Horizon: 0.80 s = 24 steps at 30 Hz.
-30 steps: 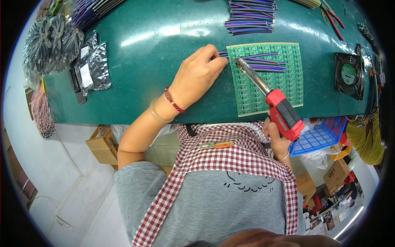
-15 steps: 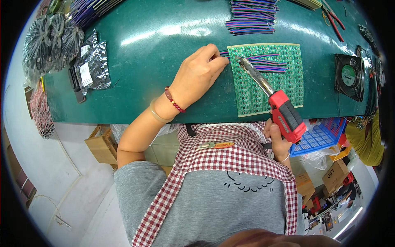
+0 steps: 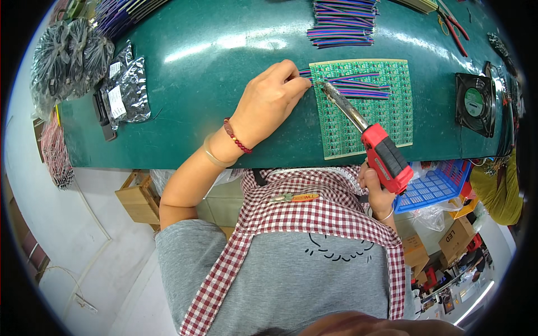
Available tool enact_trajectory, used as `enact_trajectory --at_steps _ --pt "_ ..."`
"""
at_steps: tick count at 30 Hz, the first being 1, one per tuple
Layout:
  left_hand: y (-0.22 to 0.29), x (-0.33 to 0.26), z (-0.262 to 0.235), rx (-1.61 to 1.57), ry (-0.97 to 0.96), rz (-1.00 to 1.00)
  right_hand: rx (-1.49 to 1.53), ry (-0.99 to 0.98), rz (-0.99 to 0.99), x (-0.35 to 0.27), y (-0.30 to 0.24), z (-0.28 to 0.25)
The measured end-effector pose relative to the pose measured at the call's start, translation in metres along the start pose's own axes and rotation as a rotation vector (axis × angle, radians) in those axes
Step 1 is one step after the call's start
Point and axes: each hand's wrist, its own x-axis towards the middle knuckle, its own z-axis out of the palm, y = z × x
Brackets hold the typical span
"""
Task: The person unbinds and arranges ribbon cables onto a circuit board by hand and solders the wire ends to the board using a soldering tool.
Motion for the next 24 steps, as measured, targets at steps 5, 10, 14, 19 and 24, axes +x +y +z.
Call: enact_trajectory --at_steps 5,10,14,19,24 --pt "0.0 0.0 0.0 0.007 0.001 0.001 -0.025 -0.002 0.038 0.0 0.003 -0.004" --pt "0.001 -0.001 0.001 0.019 0.008 0.006 0.087 -0.008 0.1 -0.005 -0.005 -0.004" --pt "0.0 -0.001 0.001 0.017 0.005 0.01 0.175 -0.04 0.125 -0.006 -0.008 -0.007" --pt "0.0 -0.001 0.002 0.019 0.004 0.022 0.064 -0.01 0.11 -0.006 0.002 -0.007" --pt "0.0 -0.001 0.0 0.048 0.002 0.018 0.012 -0.037 0.077 -0.002 0.004 -0.007"
